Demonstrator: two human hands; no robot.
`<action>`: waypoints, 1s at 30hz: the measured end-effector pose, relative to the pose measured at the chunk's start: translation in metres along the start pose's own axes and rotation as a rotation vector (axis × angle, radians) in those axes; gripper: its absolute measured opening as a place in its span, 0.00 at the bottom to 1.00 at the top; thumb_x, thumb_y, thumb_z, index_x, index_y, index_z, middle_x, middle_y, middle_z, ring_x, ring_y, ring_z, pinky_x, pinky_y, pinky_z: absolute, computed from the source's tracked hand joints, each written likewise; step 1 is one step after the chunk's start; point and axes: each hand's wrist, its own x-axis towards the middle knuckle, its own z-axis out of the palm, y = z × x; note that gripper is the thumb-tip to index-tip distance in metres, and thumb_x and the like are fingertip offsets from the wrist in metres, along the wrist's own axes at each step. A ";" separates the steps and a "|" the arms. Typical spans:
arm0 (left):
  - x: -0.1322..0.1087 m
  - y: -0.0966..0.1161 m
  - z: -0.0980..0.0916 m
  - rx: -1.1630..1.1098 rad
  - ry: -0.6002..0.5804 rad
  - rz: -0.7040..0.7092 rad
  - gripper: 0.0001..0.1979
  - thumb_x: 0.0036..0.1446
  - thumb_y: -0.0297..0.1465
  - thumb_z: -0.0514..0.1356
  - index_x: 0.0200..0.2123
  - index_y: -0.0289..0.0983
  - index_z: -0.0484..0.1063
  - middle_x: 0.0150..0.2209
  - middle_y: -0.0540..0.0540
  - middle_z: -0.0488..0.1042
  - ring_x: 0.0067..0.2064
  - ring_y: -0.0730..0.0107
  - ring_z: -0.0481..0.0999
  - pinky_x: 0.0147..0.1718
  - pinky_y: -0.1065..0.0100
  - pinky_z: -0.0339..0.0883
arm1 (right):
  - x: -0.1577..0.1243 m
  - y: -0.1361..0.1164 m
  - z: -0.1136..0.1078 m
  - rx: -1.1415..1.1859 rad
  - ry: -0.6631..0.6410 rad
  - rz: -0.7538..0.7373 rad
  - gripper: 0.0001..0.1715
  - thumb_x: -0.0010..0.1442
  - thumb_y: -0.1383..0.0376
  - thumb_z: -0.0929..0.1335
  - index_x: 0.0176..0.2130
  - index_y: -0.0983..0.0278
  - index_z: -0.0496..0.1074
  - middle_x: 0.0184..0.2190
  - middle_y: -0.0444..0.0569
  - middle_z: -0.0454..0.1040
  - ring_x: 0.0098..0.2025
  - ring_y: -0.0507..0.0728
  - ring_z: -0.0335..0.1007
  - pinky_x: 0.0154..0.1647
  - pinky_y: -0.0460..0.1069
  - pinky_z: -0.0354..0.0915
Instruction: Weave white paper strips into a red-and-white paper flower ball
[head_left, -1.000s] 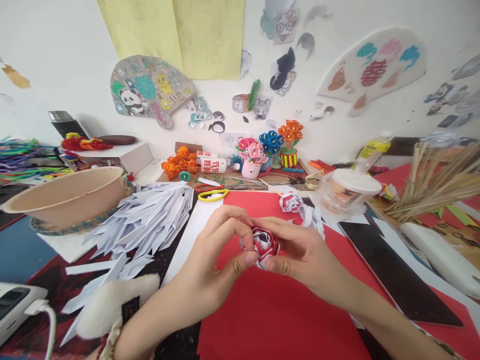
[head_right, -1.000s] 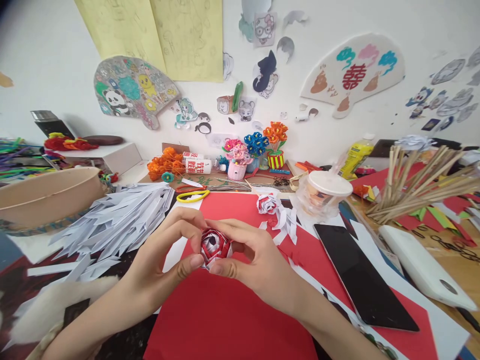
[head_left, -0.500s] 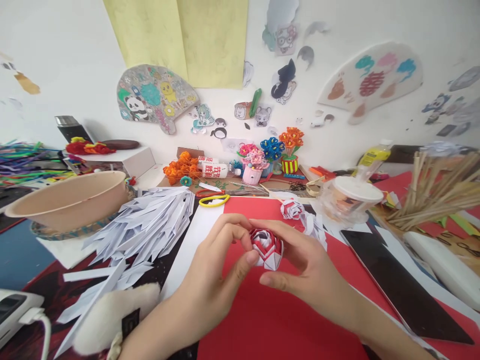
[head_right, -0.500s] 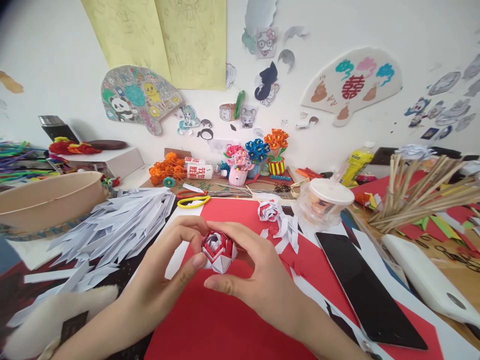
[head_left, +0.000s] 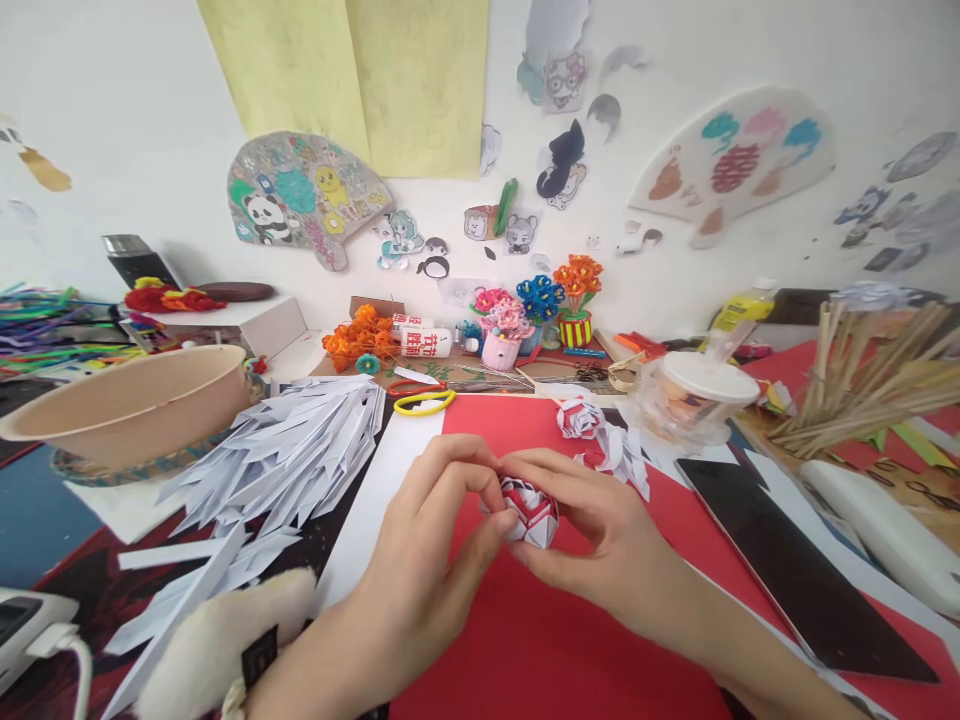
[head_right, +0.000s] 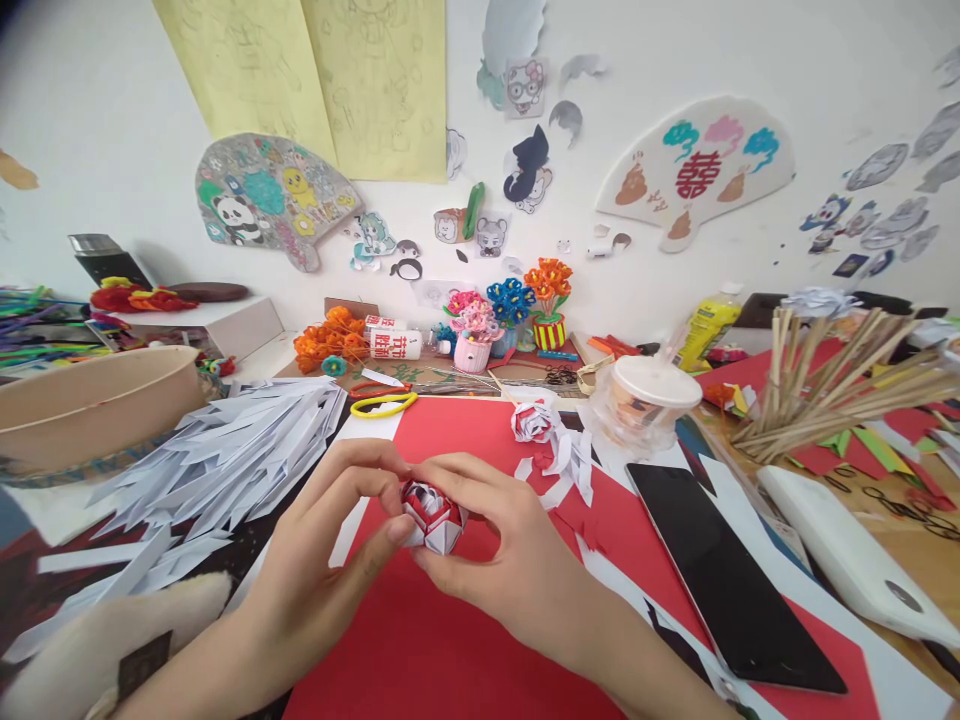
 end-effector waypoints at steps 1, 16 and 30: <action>0.000 0.000 0.001 -0.006 0.001 -0.002 0.07 0.65 0.22 0.56 0.38 0.40 0.63 0.44 0.48 0.67 0.47 0.70 0.71 0.47 0.72 0.64 | 0.000 -0.001 0.000 0.006 -0.007 0.002 0.25 0.62 0.66 0.71 0.58 0.52 0.73 0.54 0.48 0.75 0.56 0.61 0.73 0.56 0.54 0.70; 0.003 -0.004 -0.004 -0.099 -0.021 -0.069 0.06 0.68 0.26 0.54 0.37 0.41 0.63 0.45 0.50 0.67 0.48 0.73 0.69 0.46 0.73 0.61 | -0.002 0.006 -0.016 0.105 0.287 -0.024 0.09 0.63 0.62 0.72 0.45 0.52 0.74 0.45 0.45 0.72 0.43 0.55 0.70 0.46 0.50 0.69; 0.008 -0.003 -0.008 -0.407 -0.182 -0.283 0.08 0.70 0.34 0.51 0.36 0.40 0.63 0.42 0.49 0.67 0.44 0.69 0.68 0.45 0.68 0.60 | 0.001 -0.005 -0.021 -0.025 0.104 0.002 0.05 0.63 0.65 0.72 0.34 0.56 0.74 0.31 0.39 0.73 0.33 0.51 0.66 0.33 0.48 0.60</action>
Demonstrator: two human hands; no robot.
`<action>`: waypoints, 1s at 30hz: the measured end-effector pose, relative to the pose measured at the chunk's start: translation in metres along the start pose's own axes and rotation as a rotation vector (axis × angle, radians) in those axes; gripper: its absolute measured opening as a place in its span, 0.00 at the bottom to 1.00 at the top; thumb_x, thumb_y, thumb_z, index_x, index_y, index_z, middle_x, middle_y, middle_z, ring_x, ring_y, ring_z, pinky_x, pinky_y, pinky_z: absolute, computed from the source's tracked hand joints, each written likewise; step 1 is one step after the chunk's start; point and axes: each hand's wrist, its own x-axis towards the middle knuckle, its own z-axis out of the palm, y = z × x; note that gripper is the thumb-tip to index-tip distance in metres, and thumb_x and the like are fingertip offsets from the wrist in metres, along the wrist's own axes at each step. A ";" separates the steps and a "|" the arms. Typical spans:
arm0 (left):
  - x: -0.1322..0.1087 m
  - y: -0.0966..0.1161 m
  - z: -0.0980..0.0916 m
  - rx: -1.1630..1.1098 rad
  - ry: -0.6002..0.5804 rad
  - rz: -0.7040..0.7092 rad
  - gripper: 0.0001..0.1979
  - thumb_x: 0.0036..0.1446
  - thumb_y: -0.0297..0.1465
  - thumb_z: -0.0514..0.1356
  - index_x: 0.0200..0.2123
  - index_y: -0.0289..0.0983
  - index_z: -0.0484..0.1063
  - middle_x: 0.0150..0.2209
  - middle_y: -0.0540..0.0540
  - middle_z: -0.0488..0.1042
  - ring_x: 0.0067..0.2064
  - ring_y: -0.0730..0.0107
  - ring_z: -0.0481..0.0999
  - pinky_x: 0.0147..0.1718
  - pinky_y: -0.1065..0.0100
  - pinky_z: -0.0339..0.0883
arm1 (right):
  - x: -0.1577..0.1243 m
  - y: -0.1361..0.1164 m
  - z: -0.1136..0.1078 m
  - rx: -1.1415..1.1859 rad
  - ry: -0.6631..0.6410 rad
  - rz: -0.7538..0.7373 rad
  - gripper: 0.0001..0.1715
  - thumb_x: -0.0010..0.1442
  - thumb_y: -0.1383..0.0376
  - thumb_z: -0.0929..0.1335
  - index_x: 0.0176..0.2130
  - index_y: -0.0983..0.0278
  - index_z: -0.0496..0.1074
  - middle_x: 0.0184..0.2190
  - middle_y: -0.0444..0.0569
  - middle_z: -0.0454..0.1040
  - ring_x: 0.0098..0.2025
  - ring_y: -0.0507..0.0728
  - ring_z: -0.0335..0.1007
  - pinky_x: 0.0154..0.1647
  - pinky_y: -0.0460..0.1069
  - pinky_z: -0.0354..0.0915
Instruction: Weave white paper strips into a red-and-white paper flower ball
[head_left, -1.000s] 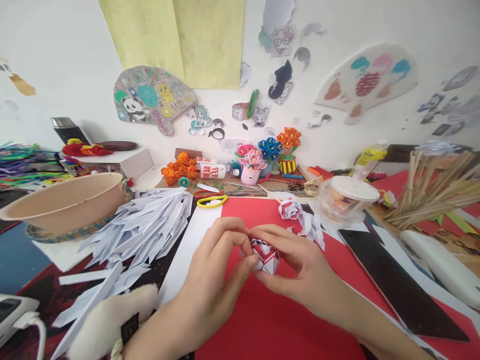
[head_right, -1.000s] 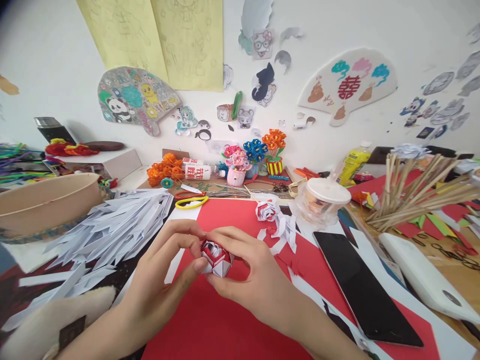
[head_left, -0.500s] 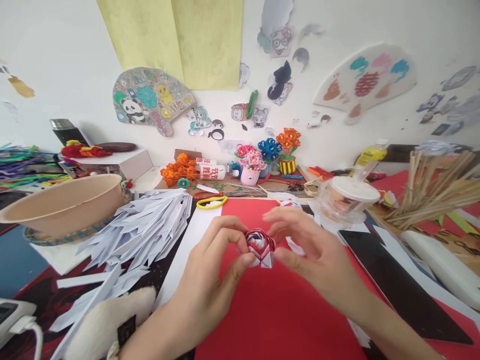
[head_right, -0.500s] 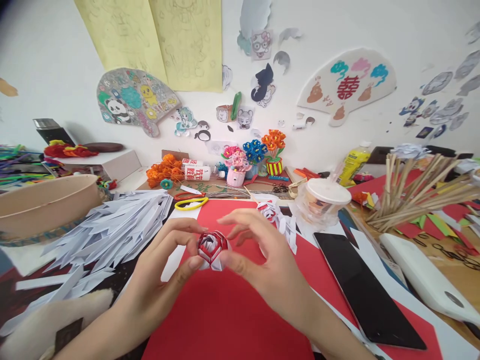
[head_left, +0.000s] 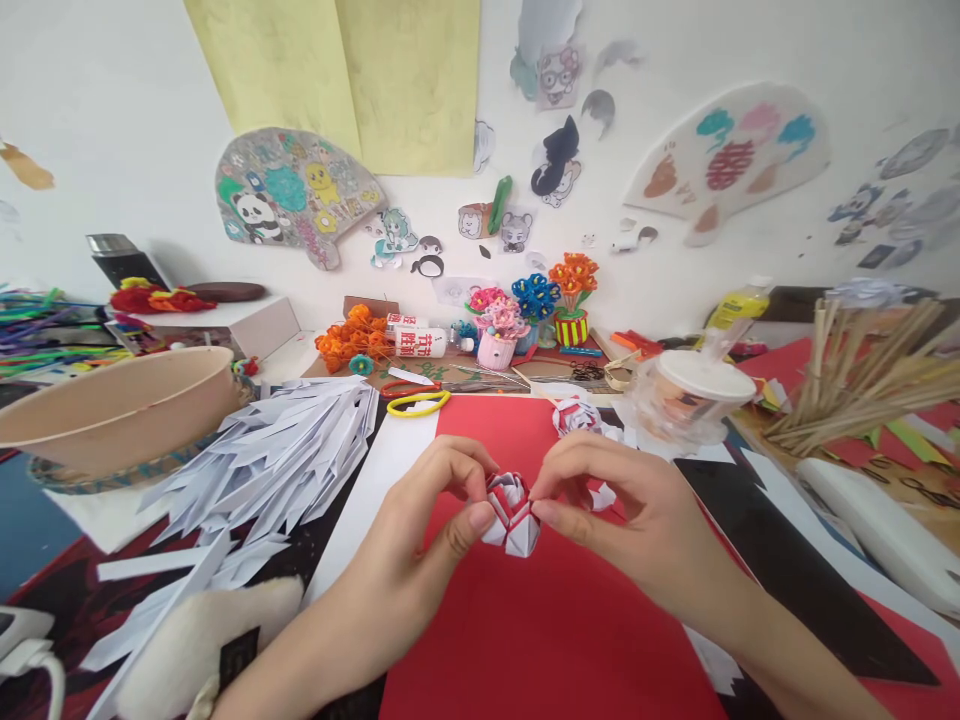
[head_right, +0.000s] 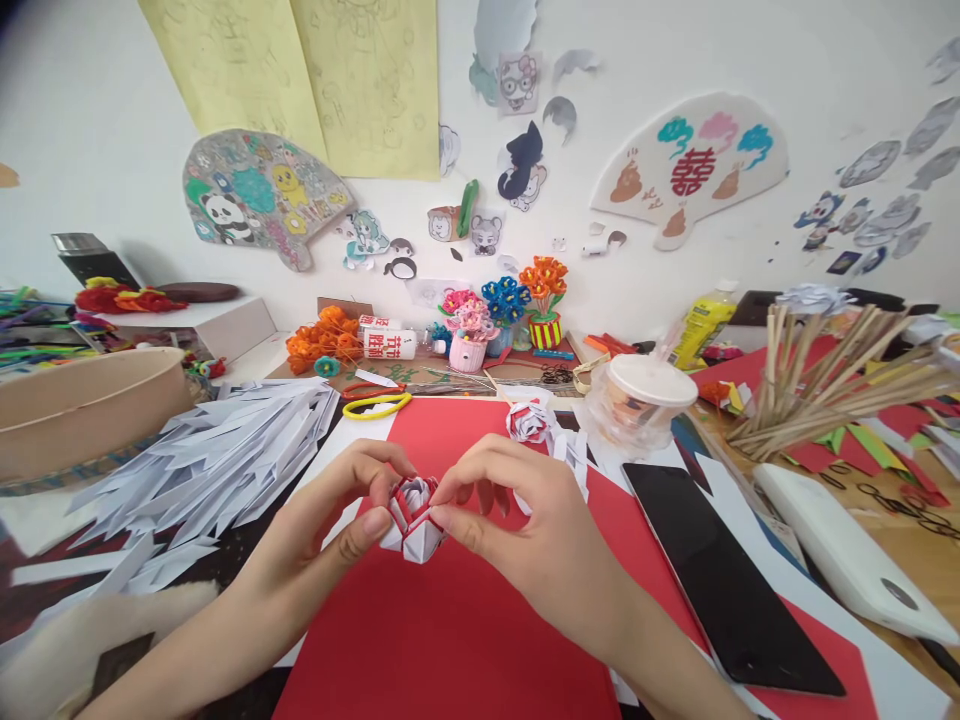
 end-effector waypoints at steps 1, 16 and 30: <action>0.000 0.000 0.000 -0.005 0.002 -0.005 0.08 0.70 0.34 0.51 0.36 0.40 0.63 0.42 0.49 0.67 0.44 0.69 0.68 0.45 0.68 0.60 | 0.000 0.000 0.000 -0.002 -0.006 0.007 0.06 0.63 0.65 0.72 0.33 0.57 0.74 0.31 0.39 0.72 0.32 0.51 0.65 0.32 0.48 0.59; -0.002 -0.003 0.013 -0.076 -0.057 -0.150 0.22 0.62 0.40 0.63 0.56 0.47 0.62 0.55 0.47 0.69 0.56 0.62 0.69 0.54 0.63 0.64 | -0.003 -0.004 0.006 -0.034 -0.093 0.091 0.10 0.70 0.65 0.65 0.34 0.58 0.65 0.33 0.39 0.66 0.35 0.51 0.62 0.36 0.47 0.59; -0.003 -0.001 0.025 0.101 0.017 -0.146 0.19 0.60 0.30 0.62 0.54 0.43 0.67 0.47 0.50 0.77 0.43 0.67 0.75 0.47 0.67 0.67 | -0.006 -0.004 0.019 -0.197 -0.045 0.061 0.10 0.73 0.67 0.59 0.36 0.58 0.61 0.36 0.42 0.63 0.34 0.53 0.62 0.35 0.47 0.63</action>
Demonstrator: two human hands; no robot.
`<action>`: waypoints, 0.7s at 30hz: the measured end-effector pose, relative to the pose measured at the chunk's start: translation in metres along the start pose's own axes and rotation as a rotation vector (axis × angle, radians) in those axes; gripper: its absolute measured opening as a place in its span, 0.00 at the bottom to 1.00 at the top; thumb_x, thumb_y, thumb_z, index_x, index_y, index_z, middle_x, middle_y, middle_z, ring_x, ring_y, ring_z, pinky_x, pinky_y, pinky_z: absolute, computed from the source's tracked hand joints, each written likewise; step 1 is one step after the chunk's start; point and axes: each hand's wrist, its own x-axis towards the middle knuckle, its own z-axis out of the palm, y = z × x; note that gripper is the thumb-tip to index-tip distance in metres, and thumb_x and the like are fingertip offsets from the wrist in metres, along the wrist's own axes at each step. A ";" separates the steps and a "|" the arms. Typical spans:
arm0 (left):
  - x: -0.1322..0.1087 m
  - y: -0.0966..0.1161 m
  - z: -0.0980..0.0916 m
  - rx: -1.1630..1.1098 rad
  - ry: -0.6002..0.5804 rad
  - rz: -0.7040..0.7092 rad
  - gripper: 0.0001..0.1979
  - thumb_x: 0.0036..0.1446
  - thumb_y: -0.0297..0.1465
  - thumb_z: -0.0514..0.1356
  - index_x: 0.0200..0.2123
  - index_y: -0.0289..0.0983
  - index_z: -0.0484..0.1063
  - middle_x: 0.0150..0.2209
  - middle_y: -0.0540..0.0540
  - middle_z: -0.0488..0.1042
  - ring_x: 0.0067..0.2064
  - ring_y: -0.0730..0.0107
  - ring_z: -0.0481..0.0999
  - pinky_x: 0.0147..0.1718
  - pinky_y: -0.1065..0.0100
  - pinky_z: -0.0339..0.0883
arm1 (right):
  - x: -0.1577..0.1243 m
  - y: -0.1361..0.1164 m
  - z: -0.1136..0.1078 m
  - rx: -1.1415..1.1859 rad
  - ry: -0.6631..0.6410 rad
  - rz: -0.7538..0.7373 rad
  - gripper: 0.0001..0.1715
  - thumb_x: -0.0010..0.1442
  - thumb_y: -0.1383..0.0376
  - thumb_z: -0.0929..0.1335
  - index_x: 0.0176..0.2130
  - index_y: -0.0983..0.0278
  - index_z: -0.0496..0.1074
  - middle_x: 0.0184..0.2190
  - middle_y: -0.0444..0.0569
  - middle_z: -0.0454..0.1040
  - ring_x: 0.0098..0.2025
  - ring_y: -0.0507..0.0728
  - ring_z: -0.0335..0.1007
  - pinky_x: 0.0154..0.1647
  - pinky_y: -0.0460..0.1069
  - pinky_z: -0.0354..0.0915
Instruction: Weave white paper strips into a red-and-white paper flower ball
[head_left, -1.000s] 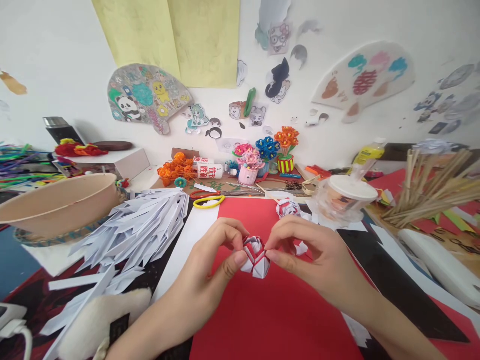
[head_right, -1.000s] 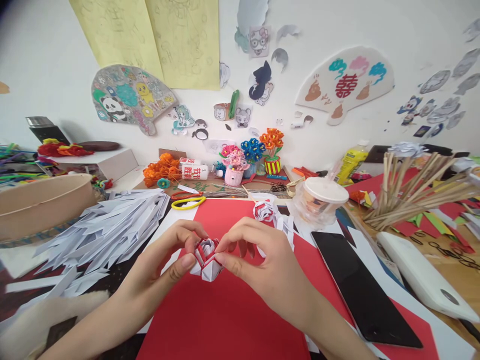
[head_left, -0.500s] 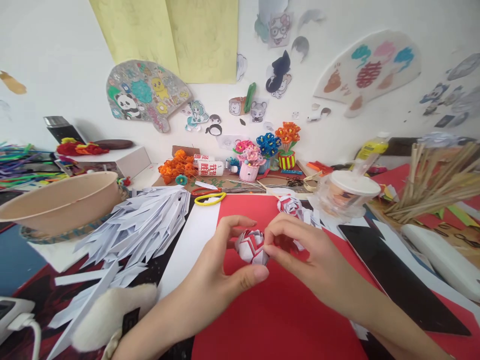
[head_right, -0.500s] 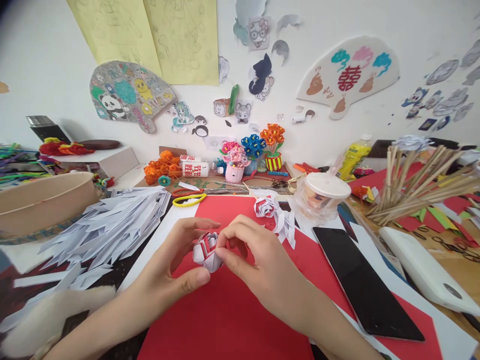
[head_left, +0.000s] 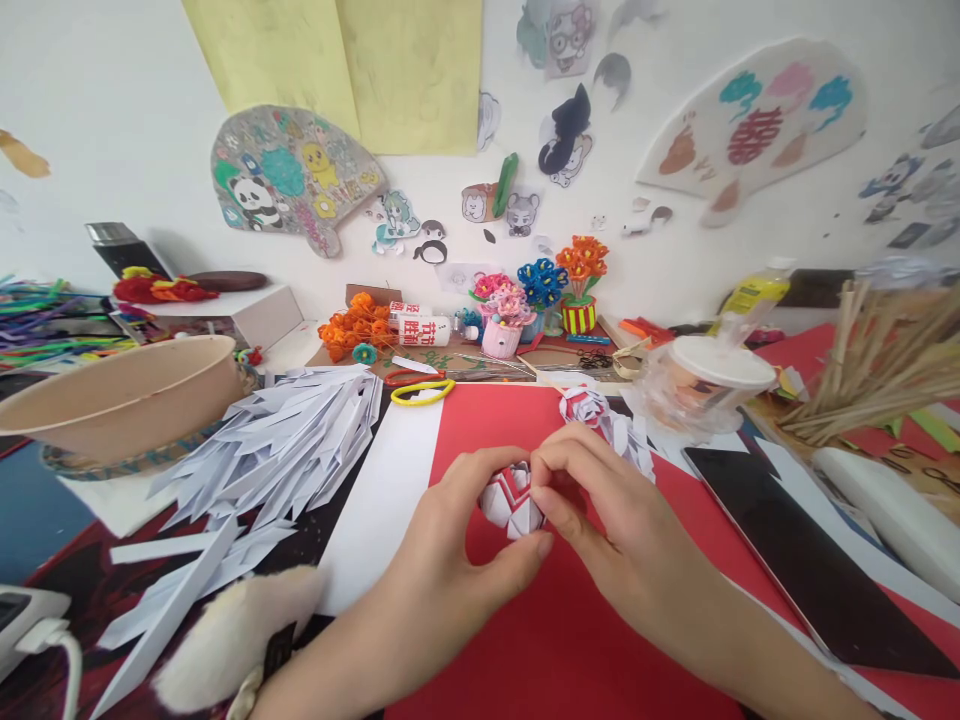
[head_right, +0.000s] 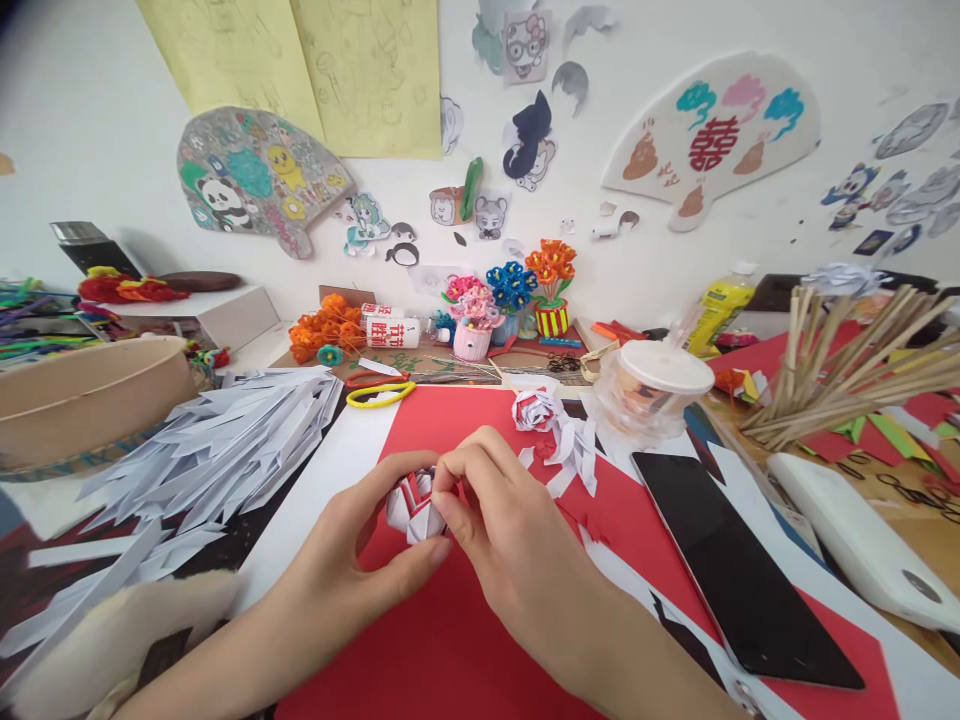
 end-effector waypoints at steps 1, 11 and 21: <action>0.000 0.000 0.000 0.005 0.004 0.003 0.19 0.60 0.30 0.62 0.54 0.43 0.67 0.46 0.51 0.77 0.43 0.68 0.75 0.46 0.67 0.67 | 0.000 0.001 0.001 -0.013 0.009 -0.006 0.10 0.73 0.67 0.59 0.36 0.58 0.61 0.36 0.42 0.63 0.34 0.53 0.62 0.34 0.47 0.63; 0.003 -0.001 0.002 0.000 0.005 0.005 0.18 0.60 0.28 0.61 0.53 0.41 0.67 0.46 0.47 0.77 0.43 0.65 0.75 0.46 0.64 0.68 | -0.006 0.005 0.013 -0.068 0.113 -0.032 0.11 0.72 0.69 0.58 0.36 0.58 0.59 0.35 0.44 0.62 0.32 0.53 0.64 0.31 0.48 0.65; 0.003 0.002 0.002 0.029 0.026 0.032 0.15 0.62 0.30 0.60 0.52 0.39 0.68 0.44 0.48 0.77 0.40 0.68 0.74 0.42 0.67 0.67 | -0.006 0.005 0.016 -0.102 0.186 -0.067 0.09 0.72 0.69 0.58 0.38 0.58 0.60 0.36 0.44 0.62 0.32 0.53 0.65 0.29 0.46 0.65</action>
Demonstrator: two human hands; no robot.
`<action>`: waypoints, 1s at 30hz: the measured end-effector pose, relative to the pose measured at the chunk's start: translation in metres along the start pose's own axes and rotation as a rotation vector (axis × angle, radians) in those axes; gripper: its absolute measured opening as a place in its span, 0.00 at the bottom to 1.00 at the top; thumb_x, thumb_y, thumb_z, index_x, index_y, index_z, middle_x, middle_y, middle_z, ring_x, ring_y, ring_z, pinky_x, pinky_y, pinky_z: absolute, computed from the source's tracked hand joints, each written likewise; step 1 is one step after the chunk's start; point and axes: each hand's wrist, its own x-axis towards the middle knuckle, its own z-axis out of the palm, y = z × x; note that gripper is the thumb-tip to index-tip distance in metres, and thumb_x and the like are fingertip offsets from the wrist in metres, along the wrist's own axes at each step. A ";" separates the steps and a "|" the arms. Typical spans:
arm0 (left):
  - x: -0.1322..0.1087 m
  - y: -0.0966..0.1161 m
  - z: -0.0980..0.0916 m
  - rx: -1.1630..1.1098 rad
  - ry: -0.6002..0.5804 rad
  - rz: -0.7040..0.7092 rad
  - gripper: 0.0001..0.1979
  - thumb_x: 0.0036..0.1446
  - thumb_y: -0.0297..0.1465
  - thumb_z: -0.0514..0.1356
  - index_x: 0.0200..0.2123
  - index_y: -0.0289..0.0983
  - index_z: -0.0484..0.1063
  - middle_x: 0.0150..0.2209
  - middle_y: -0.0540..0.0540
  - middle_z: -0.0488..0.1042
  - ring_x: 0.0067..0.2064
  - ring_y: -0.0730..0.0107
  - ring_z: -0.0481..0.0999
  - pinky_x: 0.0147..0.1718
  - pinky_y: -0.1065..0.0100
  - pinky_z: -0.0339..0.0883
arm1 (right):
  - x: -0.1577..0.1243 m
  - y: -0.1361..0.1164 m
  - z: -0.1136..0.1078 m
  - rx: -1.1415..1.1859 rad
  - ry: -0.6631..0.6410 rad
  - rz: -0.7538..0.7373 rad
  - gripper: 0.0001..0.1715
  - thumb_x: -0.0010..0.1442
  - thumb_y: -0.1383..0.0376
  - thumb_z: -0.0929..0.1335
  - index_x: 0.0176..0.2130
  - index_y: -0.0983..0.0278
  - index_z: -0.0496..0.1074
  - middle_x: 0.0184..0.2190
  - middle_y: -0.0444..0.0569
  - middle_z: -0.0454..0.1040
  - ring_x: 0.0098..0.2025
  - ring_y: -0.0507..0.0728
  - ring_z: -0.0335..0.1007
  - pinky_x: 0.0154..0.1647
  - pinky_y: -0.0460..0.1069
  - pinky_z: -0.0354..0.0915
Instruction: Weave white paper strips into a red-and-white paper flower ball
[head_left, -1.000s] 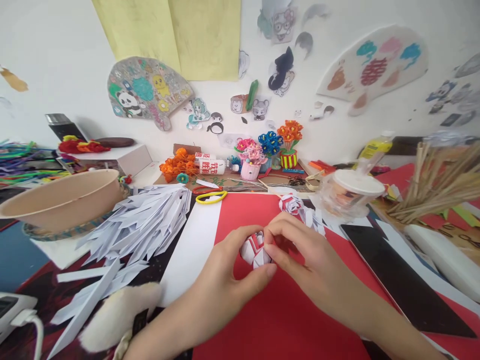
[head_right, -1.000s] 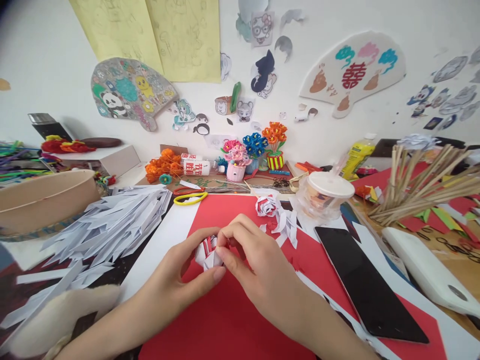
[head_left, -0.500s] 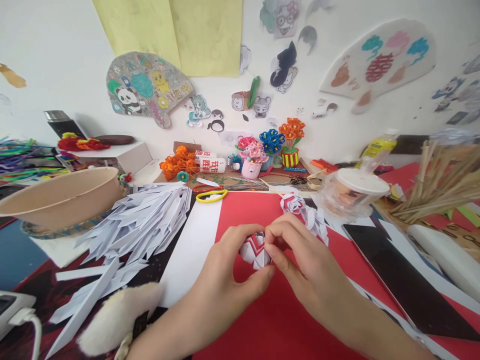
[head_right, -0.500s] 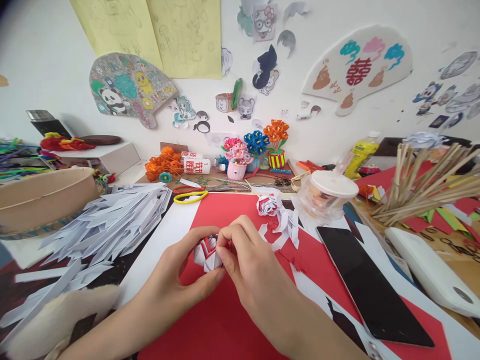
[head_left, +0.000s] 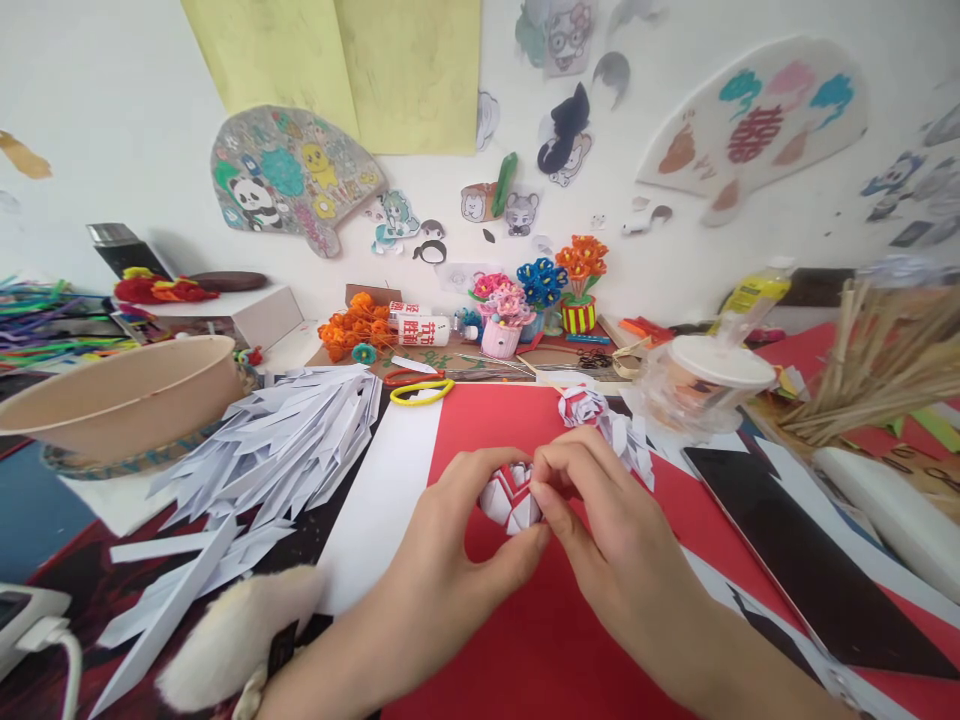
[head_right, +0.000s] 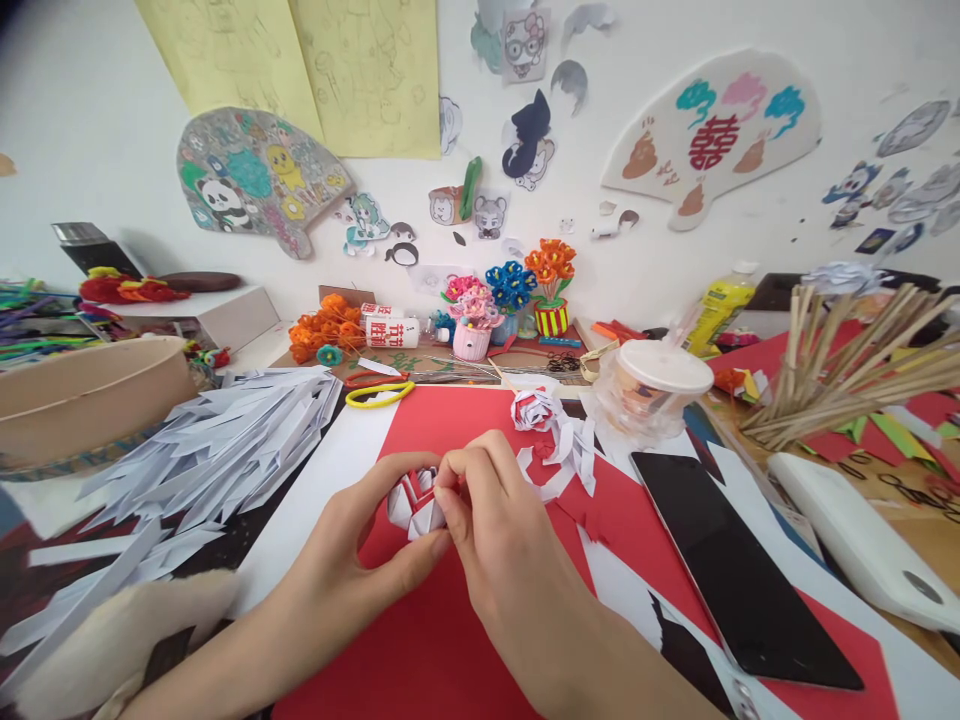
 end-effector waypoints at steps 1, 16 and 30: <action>0.000 0.001 0.000 0.003 0.001 0.003 0.16 0.62 0.30 0.60 0.52 0.39 0.68 0.44 0.48 0.77 0.40 0.68 0.74 0.42 0.67 0.67 | 0.000 0.000 0.000 -0.007 0.008 -0.002 0.09 0.72 0.69 0.58 0.38 0.58 0.60 0.35 0.44 0.62 0.32 0.53 0.64 0.29 0.46 0.65; 0.000 -0.002 -0.001 -0.066 -0.008 0.027 0.18 0.61 0.32 0.64 0.53 0.42 0.67 0.54 0.45 0.74 0.53 0.62 0.73 0.52 0.63 0.66 | 0.006 0.003 -0.007 0.198 -0.048 0.105 0.03 0.71 0.63 0.61 0.42 0.56 0.64 0.41 0.47 0.68 0.42 0.56 0.70 0.43 0.51 0.71; -0.003 -0.004 -0.017 0.240 0.295 0.383 0.19 0.58 0.36 0.67 0.51 0.43 0.66 0.50 0.45 0.70 0.53 0.62 0.70 0.52 0.64 0.65 | 0.015 0.005 -0.017 0.902 -0.281 0.462 0.22 0.64 0.55 0.72 0.56 0.57 0.72 0.48 0.51 0.80 0.43 0.57 0.80 0.49 0.54 0.74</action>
